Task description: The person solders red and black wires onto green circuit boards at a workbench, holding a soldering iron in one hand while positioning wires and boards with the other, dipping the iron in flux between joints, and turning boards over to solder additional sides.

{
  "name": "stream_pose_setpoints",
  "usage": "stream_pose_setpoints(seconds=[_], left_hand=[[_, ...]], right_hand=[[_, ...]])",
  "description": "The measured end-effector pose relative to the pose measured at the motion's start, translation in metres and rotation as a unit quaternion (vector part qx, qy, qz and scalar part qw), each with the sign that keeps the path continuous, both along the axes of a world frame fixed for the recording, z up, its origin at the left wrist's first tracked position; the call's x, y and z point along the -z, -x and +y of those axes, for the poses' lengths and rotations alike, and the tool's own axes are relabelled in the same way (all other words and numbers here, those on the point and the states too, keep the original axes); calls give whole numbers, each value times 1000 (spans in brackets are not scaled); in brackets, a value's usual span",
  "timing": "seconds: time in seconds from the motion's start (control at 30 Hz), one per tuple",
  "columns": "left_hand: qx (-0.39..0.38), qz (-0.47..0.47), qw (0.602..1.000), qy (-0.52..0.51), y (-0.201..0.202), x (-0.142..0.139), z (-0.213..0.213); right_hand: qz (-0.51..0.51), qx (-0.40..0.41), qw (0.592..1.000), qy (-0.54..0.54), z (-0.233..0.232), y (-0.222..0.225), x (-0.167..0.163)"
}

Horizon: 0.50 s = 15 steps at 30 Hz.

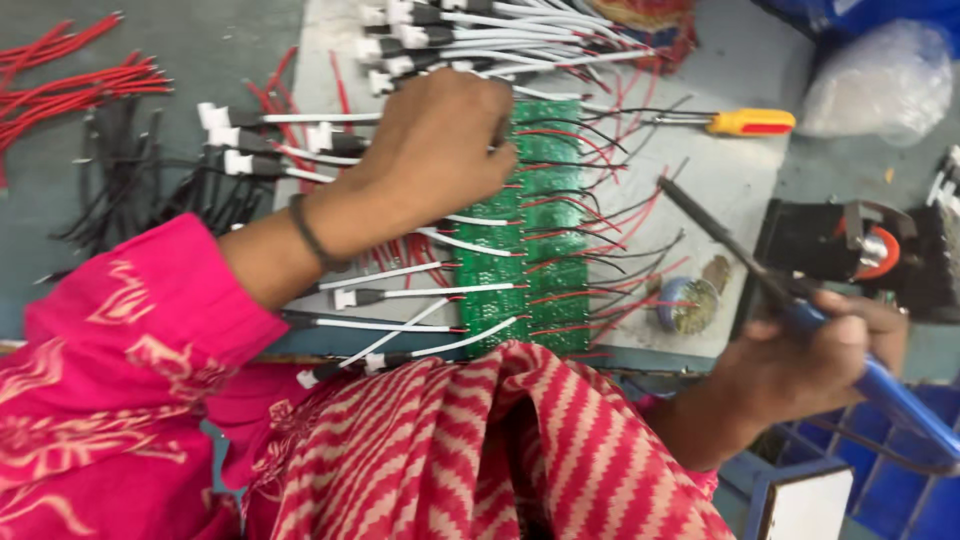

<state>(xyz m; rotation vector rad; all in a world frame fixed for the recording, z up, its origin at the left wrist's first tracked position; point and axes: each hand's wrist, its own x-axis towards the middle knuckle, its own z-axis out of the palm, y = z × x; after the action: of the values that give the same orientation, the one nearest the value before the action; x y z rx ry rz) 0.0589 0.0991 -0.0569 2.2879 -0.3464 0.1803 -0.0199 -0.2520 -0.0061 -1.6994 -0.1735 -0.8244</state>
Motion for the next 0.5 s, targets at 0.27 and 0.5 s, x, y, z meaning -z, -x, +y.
stream_pose_setpoints(seconds=[0.27, 0.5], left_hand=[[-22, 0, 1000, 13, 2, -8, -5], [-27, -6, 999, 15, 4, -7, -6]], right_hand=[[91, -105, 989, 50, 72, -9, 13], [110, -120, 986, 44, 83, -16, 20]])
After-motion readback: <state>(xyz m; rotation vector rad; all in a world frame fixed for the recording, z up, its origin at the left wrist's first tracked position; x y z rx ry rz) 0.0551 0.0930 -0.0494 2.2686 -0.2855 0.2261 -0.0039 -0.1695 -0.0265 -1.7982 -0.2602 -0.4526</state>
